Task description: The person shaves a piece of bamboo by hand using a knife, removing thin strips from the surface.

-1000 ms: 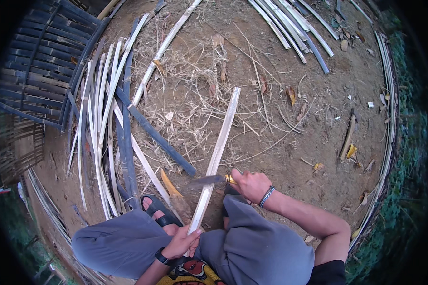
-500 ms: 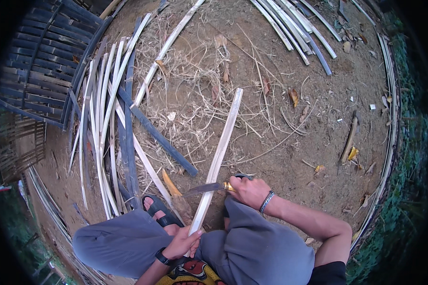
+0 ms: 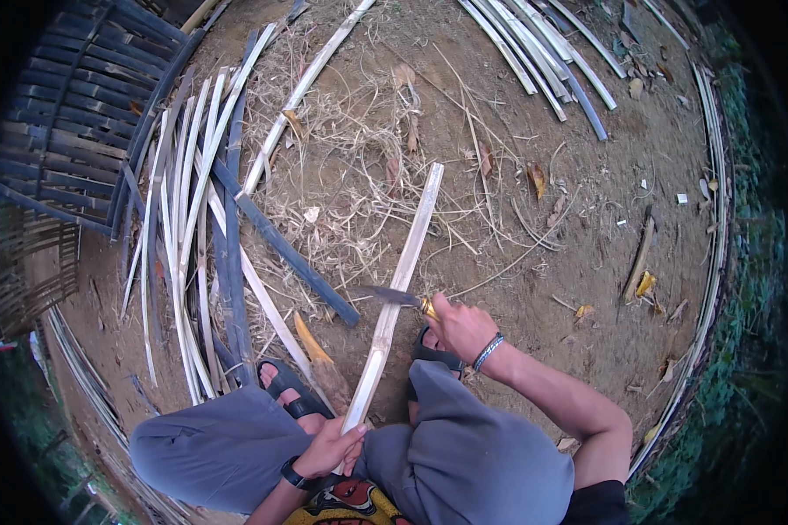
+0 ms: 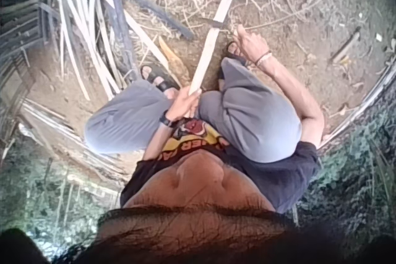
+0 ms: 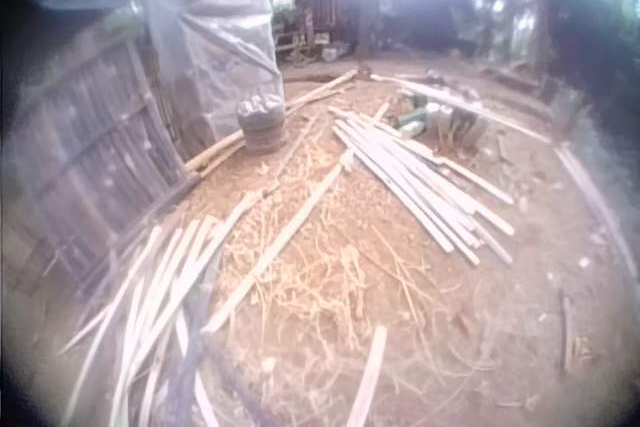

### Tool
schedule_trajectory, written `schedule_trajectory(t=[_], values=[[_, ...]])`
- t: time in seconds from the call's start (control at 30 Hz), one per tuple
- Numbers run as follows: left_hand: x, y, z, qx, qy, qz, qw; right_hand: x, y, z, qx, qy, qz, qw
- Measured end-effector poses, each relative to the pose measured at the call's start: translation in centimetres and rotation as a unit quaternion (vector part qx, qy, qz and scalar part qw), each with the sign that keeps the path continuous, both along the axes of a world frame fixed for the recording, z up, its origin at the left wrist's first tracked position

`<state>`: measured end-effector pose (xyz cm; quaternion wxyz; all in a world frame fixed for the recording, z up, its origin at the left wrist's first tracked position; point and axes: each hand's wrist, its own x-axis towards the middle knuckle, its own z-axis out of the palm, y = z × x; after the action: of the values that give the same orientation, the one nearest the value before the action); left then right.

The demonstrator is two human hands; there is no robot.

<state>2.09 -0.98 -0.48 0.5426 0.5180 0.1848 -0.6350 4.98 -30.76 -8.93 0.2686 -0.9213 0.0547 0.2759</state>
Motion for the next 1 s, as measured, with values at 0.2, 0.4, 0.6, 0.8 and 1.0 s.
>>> schedule_trajectory(t=[0.2, 0.4, 0.6, 0.8, 1.0], values=[[-0.6, 0.1, -0.2, -0.005, 0.004, 0.002, 1.0, 1.3, -1.7, -1.0, -0.037, -0.018, 0.017, 0.999], [-0.3, 0.3, -0.3, -0.004, 0.007, -0.009, 1.0, 0.1, 0.0, 0.6, -0.002, 0.003, 0.059, 0.998], [-0.4, 0.2, -0.3, -0.007, -0.001, -0.007, 1.0, 2.3, -1.4, 0.0, -0.04, 0.005, 0.014, 0.999], [-0.6, 0.1, -0.5, -0.002, -0.005, -0.004, 1.0, 1.8, -1.7, -0.5, -0.041, -0.027, 0.106, 0.993], [-0.7, 0.2, -0.2, -0.007, 0.015, 0.02, 1.0, -1.0, 1.2, 1.4, 0.012, -0.021, 0.08, 0.997]])
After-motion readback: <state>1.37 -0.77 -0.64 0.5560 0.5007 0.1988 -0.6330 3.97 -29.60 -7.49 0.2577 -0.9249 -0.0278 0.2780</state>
